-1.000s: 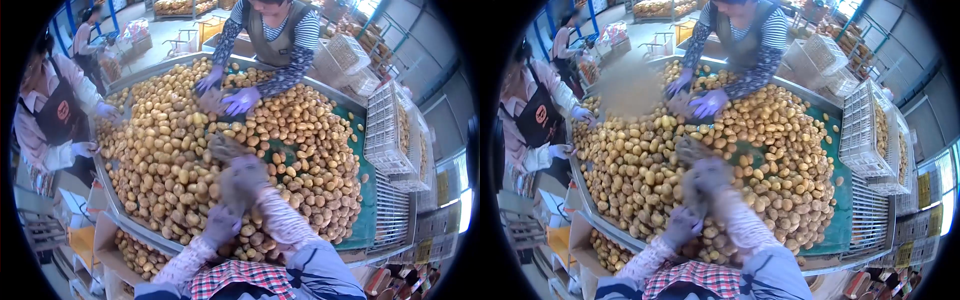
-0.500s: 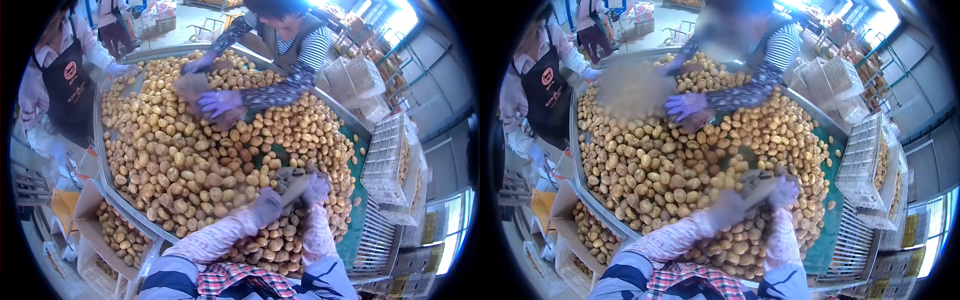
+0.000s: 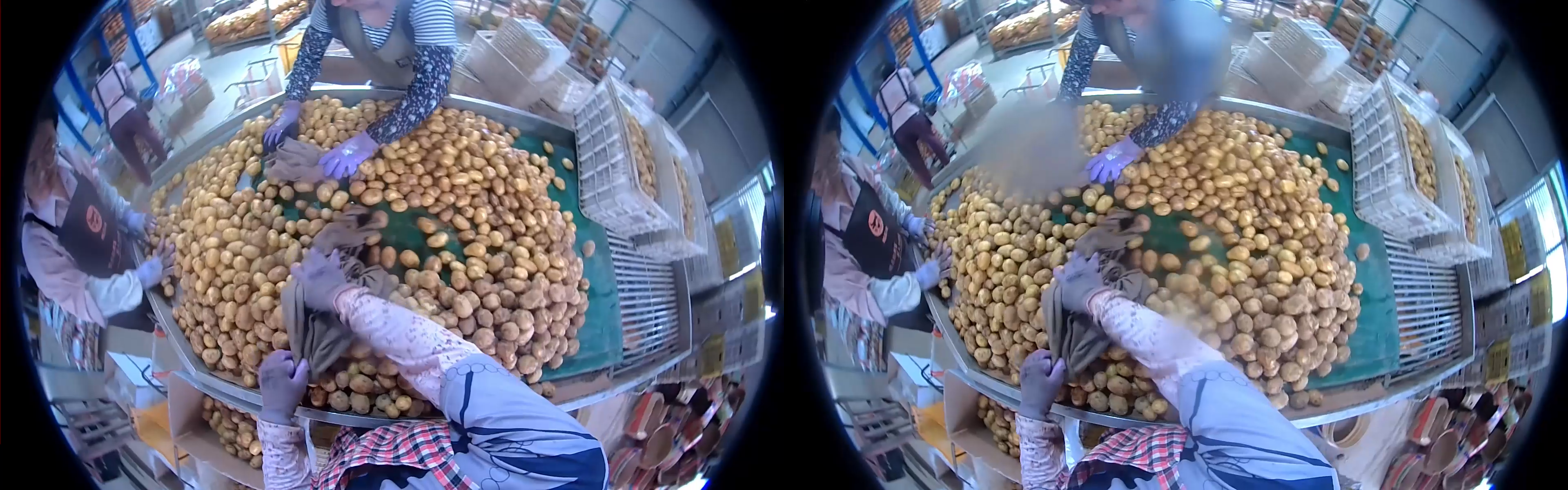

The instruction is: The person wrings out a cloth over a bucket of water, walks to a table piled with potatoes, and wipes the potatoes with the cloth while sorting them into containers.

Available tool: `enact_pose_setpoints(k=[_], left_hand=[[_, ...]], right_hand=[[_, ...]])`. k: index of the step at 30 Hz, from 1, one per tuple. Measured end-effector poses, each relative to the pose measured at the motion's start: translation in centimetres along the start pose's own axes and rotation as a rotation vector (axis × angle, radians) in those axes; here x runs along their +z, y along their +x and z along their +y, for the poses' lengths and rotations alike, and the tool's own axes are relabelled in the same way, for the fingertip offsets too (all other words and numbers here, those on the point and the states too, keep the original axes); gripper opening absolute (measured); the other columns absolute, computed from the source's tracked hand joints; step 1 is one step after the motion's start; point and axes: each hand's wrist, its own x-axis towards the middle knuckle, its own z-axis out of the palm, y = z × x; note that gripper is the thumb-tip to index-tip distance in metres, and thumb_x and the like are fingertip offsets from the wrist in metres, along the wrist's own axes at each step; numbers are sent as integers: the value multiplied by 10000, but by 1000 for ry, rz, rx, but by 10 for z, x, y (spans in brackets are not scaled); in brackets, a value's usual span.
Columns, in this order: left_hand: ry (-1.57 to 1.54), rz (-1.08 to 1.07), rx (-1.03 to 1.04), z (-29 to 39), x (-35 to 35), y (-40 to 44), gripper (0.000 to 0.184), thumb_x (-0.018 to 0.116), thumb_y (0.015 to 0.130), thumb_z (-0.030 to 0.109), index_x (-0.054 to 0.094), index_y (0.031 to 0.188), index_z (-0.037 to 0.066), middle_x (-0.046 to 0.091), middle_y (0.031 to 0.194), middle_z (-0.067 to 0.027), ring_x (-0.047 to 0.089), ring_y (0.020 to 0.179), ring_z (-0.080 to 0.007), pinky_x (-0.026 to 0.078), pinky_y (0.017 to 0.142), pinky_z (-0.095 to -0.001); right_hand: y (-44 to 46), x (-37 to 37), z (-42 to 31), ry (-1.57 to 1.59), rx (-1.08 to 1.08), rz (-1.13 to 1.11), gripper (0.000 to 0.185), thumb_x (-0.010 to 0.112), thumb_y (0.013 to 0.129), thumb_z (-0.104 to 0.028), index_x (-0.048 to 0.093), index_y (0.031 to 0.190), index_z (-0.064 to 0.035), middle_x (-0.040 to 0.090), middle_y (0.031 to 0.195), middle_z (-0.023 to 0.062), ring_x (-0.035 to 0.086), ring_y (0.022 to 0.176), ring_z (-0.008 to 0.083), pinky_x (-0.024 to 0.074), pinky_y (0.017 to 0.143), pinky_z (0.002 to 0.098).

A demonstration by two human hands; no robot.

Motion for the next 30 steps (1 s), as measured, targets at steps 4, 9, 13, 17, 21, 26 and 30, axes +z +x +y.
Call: enact_pose_setpoints(k=[4, 9, 13, 17, 21, 26, 30], left_hand=[[-27, 35, 70, 29, 22, 5, 206, 745, 738, 235, 674, 805, 53, 644, 980, -100, 607, 899, -317, 469, 821, -431], [-288, -209, 282, 136, 42, 66, 210, 739, 754, 258, 709, 843, 69, 660, 976, -119, 618, 920, -304, 483, 855, -431], [-399, -133, 603, 222, 89, 88, 128, 697, 763, 261, 710, 815, 145, 604, 921, -72, 580, 928, -277, 453, 824, -412], [-314, -194, 707, 258, 108, 96, 151, 654, 788, 257, 712, 821, 122, 605, 948, -69, 574, 973, -253, 427, 887, -407], [-175, -476, 553, 201, 120, 106, 146, 627, 772, 220, 716, 766, 104, 641, 886, -44, 599, 934, -256, 423, 888, -397], [-93, -81, 324, 90, 98, 138, 181, 641, 746, 270, 690, 698, 102, 625, 822, -70, 593, 856, -284, 435, 776, -428], [-5, -114, 51, -11, 61, 132, 230, 645, 786, 295, 658, 695, 84, 581, 820, -94, 550, 863, -303, 414, 772, -442]], right_hand=[[-75, -21, 32, 227, -214, 69, 282, 561, 841, -263, 666, 1069, -136, 633, 1144, 104, 576, 1105, 282, 369, 974, 541], [-202, -83, 129, 350, 57, 351, 226, 673, 778, -238, 701, 951, -95, 687, 946, 87, 646, 910, 255, 480, 830, 413], [-301, -163, 176, 243, 345, 641, 516, 767, 757, -269, 610, 1196, -46, 641, 1159, 139, 628, 1037, 241, 499, 895, 366], [-305, -174, 167, -563, 887, 450, 520, 722, 770, -303, 587, 1199, -44, 606, 1131, 173, 596, 1018, 303, 474, 829, 413], [-222, -155, 187, -182, 1068, -131, 476, 589, 826, -296, 549, 1243, -71, 515, 1099, 154, 477, 1056, 383, 353, 889, 570], [-97, -58, 194, -561, 648, 301, 399, 530, 855, -283, 570, 1210, -107, 554, 1054, 174, 509, 1016, 365, 351, 779, 554], [53, -28, 96, -157, 479, 135, 448, 346, 962, -233, 473, 1358, -67, 492, 1333, 242, 345, 1349, 460, 147, 1100, 694]])
